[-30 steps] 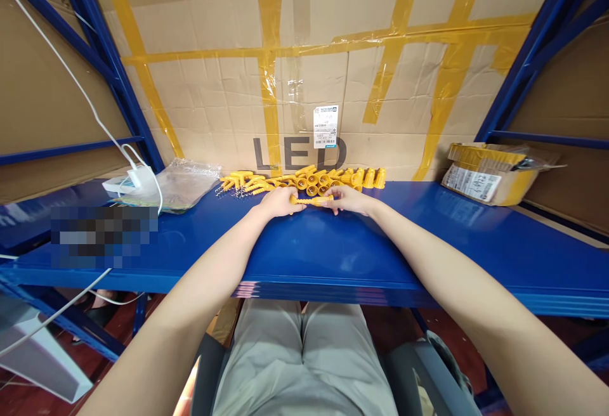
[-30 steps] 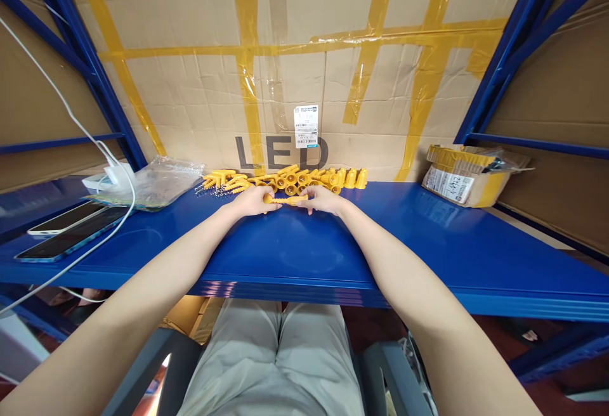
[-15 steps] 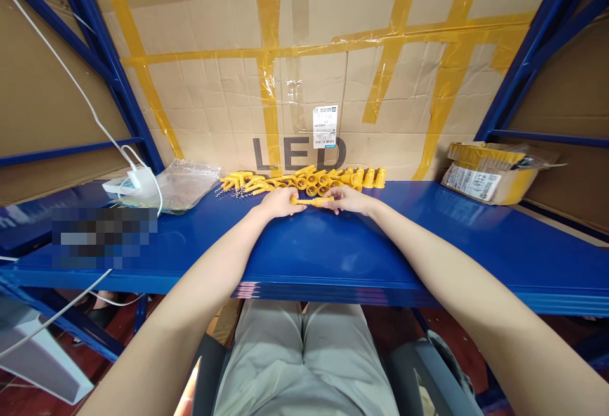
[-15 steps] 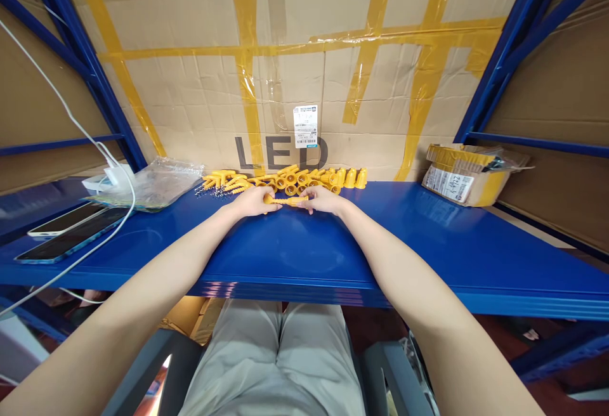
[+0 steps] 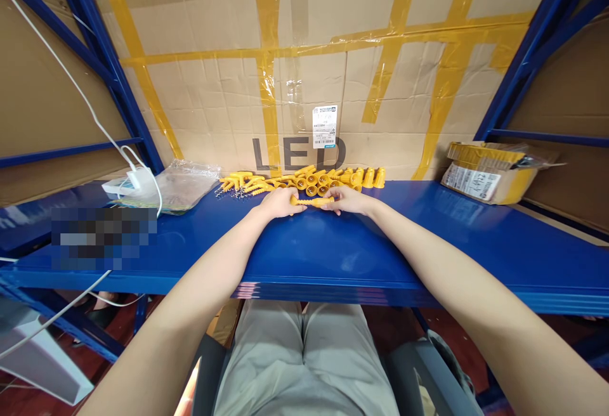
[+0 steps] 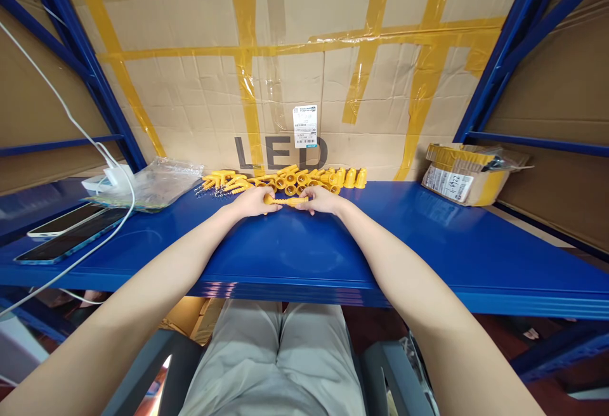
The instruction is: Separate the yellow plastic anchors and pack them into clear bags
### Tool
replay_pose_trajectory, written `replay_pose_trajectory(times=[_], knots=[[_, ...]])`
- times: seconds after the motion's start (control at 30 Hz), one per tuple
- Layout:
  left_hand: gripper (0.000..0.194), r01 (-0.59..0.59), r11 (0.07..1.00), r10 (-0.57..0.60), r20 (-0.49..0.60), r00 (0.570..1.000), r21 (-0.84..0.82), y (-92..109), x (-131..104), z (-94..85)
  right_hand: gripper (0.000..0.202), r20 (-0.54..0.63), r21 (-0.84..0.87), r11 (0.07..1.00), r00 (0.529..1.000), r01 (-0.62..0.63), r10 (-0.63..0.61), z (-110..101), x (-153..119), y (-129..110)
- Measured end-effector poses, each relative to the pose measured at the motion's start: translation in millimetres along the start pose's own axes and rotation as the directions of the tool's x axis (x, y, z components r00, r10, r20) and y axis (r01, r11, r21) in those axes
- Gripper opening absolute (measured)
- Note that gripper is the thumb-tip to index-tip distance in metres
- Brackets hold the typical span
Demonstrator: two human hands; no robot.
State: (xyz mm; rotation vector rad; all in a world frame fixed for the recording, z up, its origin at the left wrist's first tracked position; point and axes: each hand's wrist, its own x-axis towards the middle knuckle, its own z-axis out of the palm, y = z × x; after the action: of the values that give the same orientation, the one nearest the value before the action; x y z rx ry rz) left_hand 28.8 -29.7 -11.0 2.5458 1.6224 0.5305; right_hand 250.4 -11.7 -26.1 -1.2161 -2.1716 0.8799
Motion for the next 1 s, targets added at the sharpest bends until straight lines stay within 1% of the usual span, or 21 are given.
replay_pose_trajectory(times=[0.07, 0.17, 0.37, 0.5, 0.6, 0.63, 0.7, 0.77, 0.8, 0.9, 1.0], knots=[[0.029, -0.003, 1.000, 0.003, -0.015, 1.000, 0.005, 0, 0, 0.0, 0.037, 0.020, -0.020, 1.000, 1.000, 0.022, -0.022, -2, -1, 0], [0.028, -0.012, 1.000, 0.012, -0.022, 1.000, 0.005, 0, 0, 0.2, 0.043, 0.019, -0.059, 0.998, 1.000, 0.010, -0.009, -3, -3, -2], [0.029, -0.004, 1.000, 0.004, 0.001, 1.000, -0.007, 1, 1, 0.7, 0.043, 0.046, -0.006, 0.999, 0.998, -0.035, 0.035, -2, -3, -5], [0.029, 0.003, 1.000, -0.003, 0.009, 1.000, -0.015, 0, 1, 0.2, 0.049, 0.033, 0.008, 0.996, 0.996, -0.087, 0.086, -2, -3, -5], [0.029, 0.006, 1.000, -0.005, 0.023, 1.000, -0.027, 0, 1, 0.0, 0.041, -0.003, 0.028, 0.996, 0.996, -0.084, 0.084, -2, -5, -7], [0.032, 0.007, 1.000, -0.006, 0.009, 1.000, -0.027, -1, 1, 0.0, 0.036, -0.021, 0.033, 0.996, 0.997, -0.078, 0.079, -2, -5, -7], [0.047, 0.003, 1.000, -0.005, -0.051, 0.999, -0.024, -2, 0, -0.1, 0.026, -0.072, 0.033, 0.998, 0.995, -0.061, 0.063, -2, -6, -9], [0.061, 0.006, 1.000, -0.008, -0.132, 0.991, -0.022, -3, 0, -0.4, 0.023, -0.150, 0.018, 0.999, 0.987, -0.051, 0.053, -2, -6, -11], [0.064, 0.013, 1.000, -0.017, -0.165, 0.986, -0.024, -4, 1, -0.6, 0.025, -0.199, 0.012, 0.999, 0.979, -0.050, 0.051, -3, -6, -12], [0.056, 0.066, 0.997, -0.070, -0.225, 0.972, -0.027, -4, 2, -1.2, 0.033, -0.362, 0.034, 0.998, 0.930, -0.058, 0.066, -7, -5, -17], [0.049, 0.096, 0.995, -0.097, -0.228, 0.969, -0.014, -5, 4, -0.3, 0.038, -0.514, 0.059, 0.995, 0.852, -0.075, 0.095, -14, -4, -23]])
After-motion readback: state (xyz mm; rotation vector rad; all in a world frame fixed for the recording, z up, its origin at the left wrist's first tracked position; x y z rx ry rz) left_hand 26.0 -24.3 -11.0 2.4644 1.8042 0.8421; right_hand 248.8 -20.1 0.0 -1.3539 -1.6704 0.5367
